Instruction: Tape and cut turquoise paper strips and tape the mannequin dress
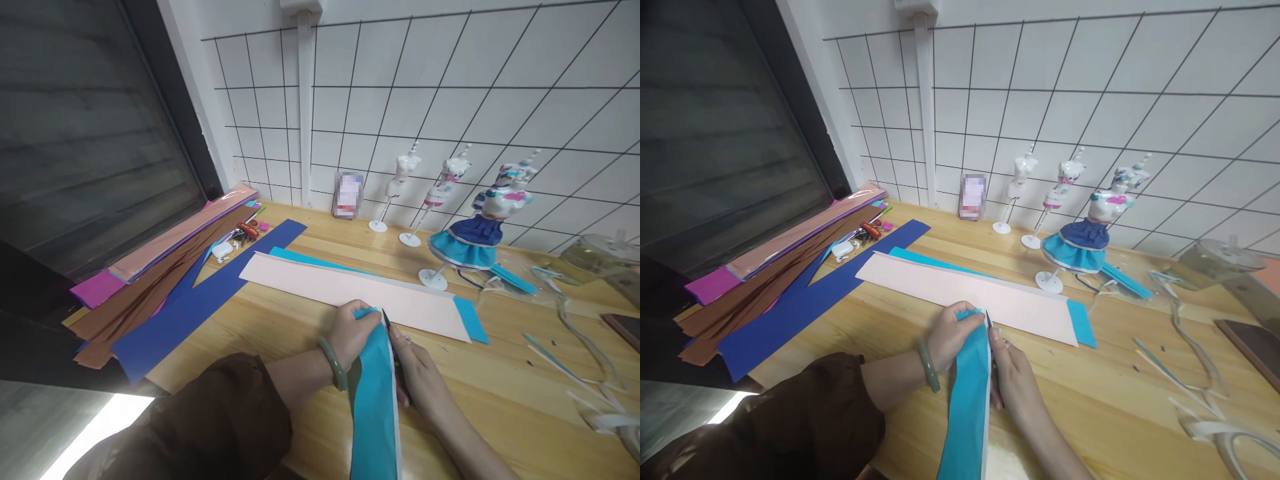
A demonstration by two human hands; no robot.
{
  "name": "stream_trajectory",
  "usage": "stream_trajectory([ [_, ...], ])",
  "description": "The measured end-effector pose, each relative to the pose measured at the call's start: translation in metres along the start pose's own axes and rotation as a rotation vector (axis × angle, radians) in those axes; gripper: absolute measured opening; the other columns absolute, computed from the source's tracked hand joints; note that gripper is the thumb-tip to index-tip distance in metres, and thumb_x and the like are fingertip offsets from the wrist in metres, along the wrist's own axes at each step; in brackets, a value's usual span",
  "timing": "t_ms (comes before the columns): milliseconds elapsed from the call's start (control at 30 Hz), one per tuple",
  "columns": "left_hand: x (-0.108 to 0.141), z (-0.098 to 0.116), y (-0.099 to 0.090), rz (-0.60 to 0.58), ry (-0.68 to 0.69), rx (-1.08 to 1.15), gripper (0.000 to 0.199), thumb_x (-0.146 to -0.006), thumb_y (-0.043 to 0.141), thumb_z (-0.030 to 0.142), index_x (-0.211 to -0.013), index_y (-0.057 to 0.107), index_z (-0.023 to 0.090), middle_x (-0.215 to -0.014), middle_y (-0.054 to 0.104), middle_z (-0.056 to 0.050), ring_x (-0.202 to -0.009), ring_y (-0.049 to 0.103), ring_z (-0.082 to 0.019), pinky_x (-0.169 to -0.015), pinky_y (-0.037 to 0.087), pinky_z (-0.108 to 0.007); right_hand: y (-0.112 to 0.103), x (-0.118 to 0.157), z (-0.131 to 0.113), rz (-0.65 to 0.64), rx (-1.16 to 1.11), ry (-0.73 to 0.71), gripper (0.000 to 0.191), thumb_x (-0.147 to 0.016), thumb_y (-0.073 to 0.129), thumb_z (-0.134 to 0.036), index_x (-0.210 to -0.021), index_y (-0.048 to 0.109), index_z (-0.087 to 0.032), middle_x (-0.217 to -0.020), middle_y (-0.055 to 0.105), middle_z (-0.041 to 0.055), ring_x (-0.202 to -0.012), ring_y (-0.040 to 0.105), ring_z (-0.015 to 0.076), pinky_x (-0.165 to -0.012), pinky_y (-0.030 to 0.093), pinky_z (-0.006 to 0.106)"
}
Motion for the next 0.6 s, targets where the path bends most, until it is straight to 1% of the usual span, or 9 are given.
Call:
stream_trajectory([
  [133,-0.0015,-0.0019,-0.0012,0.003,0.003,-0.002,0.016,-0.065,0.062,0.029,-0.063,0.052,0.017,-0.054,0.049,0.004,-0.05,0.043,-0.008,-0.051,0.033,-0.021,0.0002,-0.0001,0.0,0.005,-0.016,0.003,0.06,-0.082,0.026,-0.063,-0.038,0.036,-0.023,-0.025,0.038,-0.0035,-0.026,0.038,0.01,-0.037,0.031,0.023],
  [333,-0.0035,-0.0036,-0.0008,0.009,-0.007,0.036,0.017,-0.062,0.065,0.029,-0.062,0.052,0.017,-0.053,0.049,0.004,-0.05,0.043,-0.008,-0.051,0.034,-0.021,0.0011,-0.0022,0.0021,-0.011,-0.025,-0.007,0.061,-0.082,0.027,-0.062,-0.036,0.036,-0.022,-0.025,0.039,-0.0032,-0.026,0.039,0.0097,-0.038,0.033,0.023],
  [600,-0.0017,-0.0008,-0.0005,-0.012,0.016,-0.03,0.015,-0.065,0.062,0.029,-0.065,0.054,0.017,-0.054,0.051,0.004,-0.05,0.046,-0.009,-0.051,0.035,-0.021,0.002,-0.0034,0.0041,-0.02,-0.109,-0.014,0.057,-0.081,0.032,-0.061,-0.041,0.037,-0.022,-0.026,0.039,-0.005,-0.024,0.035,0.0087,-0.033,0.026,0.022],
])
Point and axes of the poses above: each hand's wrist, its own x-axis away from the middle knuckle, its own y-axis out of the palm, z = x × y, the point moved 3 cm from there along -x, towards the middle knuckle
